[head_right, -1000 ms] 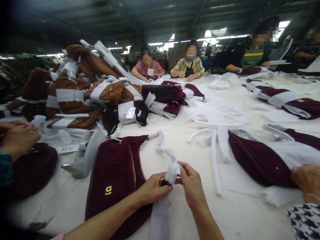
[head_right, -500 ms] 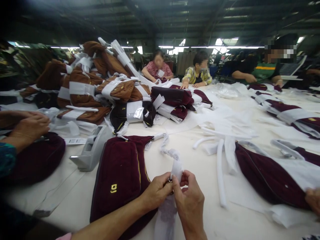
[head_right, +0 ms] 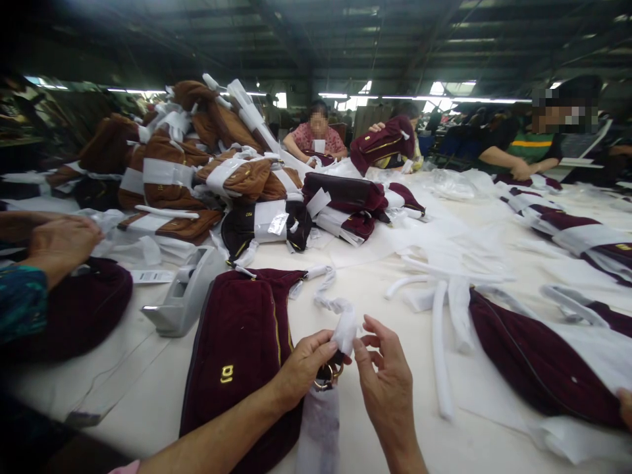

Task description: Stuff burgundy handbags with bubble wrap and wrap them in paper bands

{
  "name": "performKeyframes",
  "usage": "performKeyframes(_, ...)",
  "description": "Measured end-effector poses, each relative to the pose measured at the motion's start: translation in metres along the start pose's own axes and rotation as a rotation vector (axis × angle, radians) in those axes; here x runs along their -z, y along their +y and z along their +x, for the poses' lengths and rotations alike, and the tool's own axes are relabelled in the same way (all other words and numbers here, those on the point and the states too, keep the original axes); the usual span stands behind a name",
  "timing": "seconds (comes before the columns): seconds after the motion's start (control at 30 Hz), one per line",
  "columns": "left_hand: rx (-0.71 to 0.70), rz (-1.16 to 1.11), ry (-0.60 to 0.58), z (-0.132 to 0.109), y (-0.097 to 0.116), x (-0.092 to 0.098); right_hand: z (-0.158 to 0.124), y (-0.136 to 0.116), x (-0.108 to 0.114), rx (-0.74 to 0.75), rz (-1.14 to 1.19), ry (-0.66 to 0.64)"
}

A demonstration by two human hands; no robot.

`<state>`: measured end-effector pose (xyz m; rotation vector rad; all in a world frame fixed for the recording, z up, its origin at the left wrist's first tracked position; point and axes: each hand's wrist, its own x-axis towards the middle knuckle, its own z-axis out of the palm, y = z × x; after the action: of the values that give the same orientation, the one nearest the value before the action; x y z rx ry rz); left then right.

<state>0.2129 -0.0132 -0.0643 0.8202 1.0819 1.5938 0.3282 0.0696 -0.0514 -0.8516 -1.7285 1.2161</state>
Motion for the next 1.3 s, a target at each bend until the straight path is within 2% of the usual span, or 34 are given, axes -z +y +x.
performKeyframes(0.1, -0.012, 0.081, 0.026, -0.001, 0.002, 0.000, 0.006, 0.001, -0.006, -0.247, 0.247, -0.149)
performKeyframes(0.2, -0.162, 0.404, 0.194, -0.005, 0.006, 0.002, 0.007, 0.001, -0.013, -0.382, 0.441, -0.295)
performKeyframes(0.27, -0.327, 0.615, 0.297, -0.008, 0.009, 0.004, 0.005, 0.000, -0.017, -0.385, 0.463, -0.274)
performKeyframes(0.33, -0.448, 0.723, 0.302, -0.011, 0.010, 0.007, 0.003, -0.002, -0.020, -0.373, 0.458, -0.238)
performKeyframes(0.5, -0.567, 0.849, 0.341, -0.010, 0.008, 0.011, -0.004, -0.003, -0.020, -0.339, 0.523, -0.326)
performKeyframes(0.63, -0.617, 0.901, 0.299, -0.008, 0.008, 0.013, -0.006, -0.004, -0.019, -0.362, 0.583, -0.312)
performKeyframes(0.77, -0.636, 1.074, 0.255, -0.009, 0.008, 0.016, -0.006, -0.003, -0.022, -0.372, 0.520, -0.283)
performKeyframes(0.97, -0.738, 1.161, 0.299, -0.011, 0.007, 0.017, -0.009, -0.002, -0.025, -0.374, 0.465, -0.260)
performKeyframes(1.03, -0.719, 1.182, 0.269, -0.010, 0.009, 0.016, -0.010, -0.004, -0.024, -0.389, 0.475, -0.277)
performKeyframes(1.13, -0.602, 1.197, 0.216, -0.007, 0.014, 0.014, -0.011, -0.008, -0.021, -0.375, 0.390, -0.290)
performKeyframes(1.2, -0.533, 1.160, 0.171, -0.004, 0.017, 0.014, -0.010, -0.010, -0.019, -0.323, 0.255, -0.282)
performKeyframes(1.3, -0.557, 1.056, 0.092, -0.004, 0.019, 0.013, -0.009, -0.014, -0.017, -0.186, 0.110, -0.293)
